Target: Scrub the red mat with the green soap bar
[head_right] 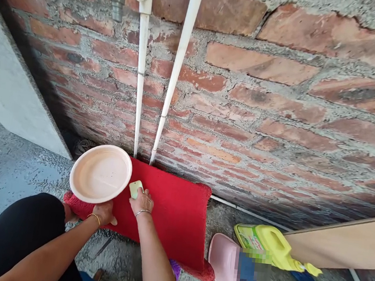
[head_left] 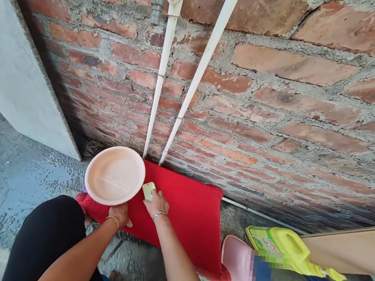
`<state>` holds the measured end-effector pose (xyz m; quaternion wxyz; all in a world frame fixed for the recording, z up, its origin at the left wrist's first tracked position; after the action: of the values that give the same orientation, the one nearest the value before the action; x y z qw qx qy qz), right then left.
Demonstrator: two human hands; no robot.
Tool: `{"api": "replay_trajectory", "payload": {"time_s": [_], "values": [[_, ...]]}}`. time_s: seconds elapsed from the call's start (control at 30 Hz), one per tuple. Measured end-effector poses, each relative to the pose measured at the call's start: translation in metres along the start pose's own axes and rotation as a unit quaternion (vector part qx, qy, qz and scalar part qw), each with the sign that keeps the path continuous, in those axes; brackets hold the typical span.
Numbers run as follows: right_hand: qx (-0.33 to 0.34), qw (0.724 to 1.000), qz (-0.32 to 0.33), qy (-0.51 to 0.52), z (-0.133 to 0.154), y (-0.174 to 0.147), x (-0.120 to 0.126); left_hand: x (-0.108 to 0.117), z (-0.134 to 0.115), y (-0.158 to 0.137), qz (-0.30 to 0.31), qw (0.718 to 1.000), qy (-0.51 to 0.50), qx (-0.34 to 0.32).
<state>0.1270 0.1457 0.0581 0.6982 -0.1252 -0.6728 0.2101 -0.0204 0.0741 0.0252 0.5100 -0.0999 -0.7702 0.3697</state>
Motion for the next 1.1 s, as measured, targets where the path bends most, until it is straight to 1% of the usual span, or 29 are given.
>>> {"api": "replay_trajectory", "payload": {"time_s": [0.07, 0.17, 0.3, 0.37, 0.4, 0.47, 0.57, 0.7, 0.77, 0.9, 1.03, 1.1], "values": [[-0.035, 0.999, 0.002, 0.002, -0.027, -0.001, 0.002, 0.001, -0.002, -0.001, 0.007, 1.000, 0.005, -0.005], [-0.107, 0.994, 0.011, 0.019, -0.084, -0.010, 0.003, 0.003, -0.002, -0.003, 0.018, 1.000, 0.002, -0.002], [-0.214, 0.975, 0.008, 0.059, -0.158, -0.034, -0.003, 0.004, -0.001, -0.005, 0.011, 1.000, -0.005, -0.002], [-0.253, 0.963, -0.003, 0.094, -0.181, -0.046, -0.010, 0.005, -0.001, -0.006, 0.009, 1.000, 0.001, -0.004], [-0.264, 0.958, -0.009, 0.114, -0.188, -0.051, -0.014, 0.005, -0.001, -0.006, 0.010, 1.000, 0.004, -0.005], [-0.267, 0.951, -0.021, 0.154, -0.191, -0.058, -0.023, 0.006, -0.003, -0.008, 0.017, 1.000, 0.010, -0.001], [-0.252, 0.952, -0.029, 0.173, -0.177, -0.060, -0.029, 0.008, -0.005, -0.011, 0.027, 0.999, 0.016, 0.012], [-0.214, 0.968, -0.030, 0.130, -0.152, -0.056, -0.025, 0.010, -0.007, -0.012, 0.022, 0.999, 0.032, 0.013], [-0.196, 0.975, -0.022, 0.106, -0.144, -0.055, -0.022, 0.009, -0.007, -0.012, 0.013, 0.999, 0.039, 0.007], [-0.188, 0.979, -0.016, 0.082, -0.141, -0.056, -0.021, 0.008, -0.007, -0.010, 0.009, 0.999, 0.042, -0.001], [-0.196, 0.979, -0.047, 0.031, -0.142, -0.058, -0.018, 0.009, -0.007, -0.010, 0.014, 0.999, 0.032, 0.004], [-0.200, 0.978, -0.057, 0.025, -0.141, -0.059, -0.018, 0.009, -0.007, -0.009, 0.017, 0.999, 0.029, 0.008]]}}
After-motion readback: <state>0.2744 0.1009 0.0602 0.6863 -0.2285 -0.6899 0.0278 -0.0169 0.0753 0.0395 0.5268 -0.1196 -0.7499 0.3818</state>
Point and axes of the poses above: each hand's wrist, its own y-axis towards the middle knuckle, its own x-axis out of the back of the hand, z = x × y, the point moved 5 cm from there along y, towards the middle knuckle, and after that the axes turned 10 degrees about -y, right-handed, at the moved point
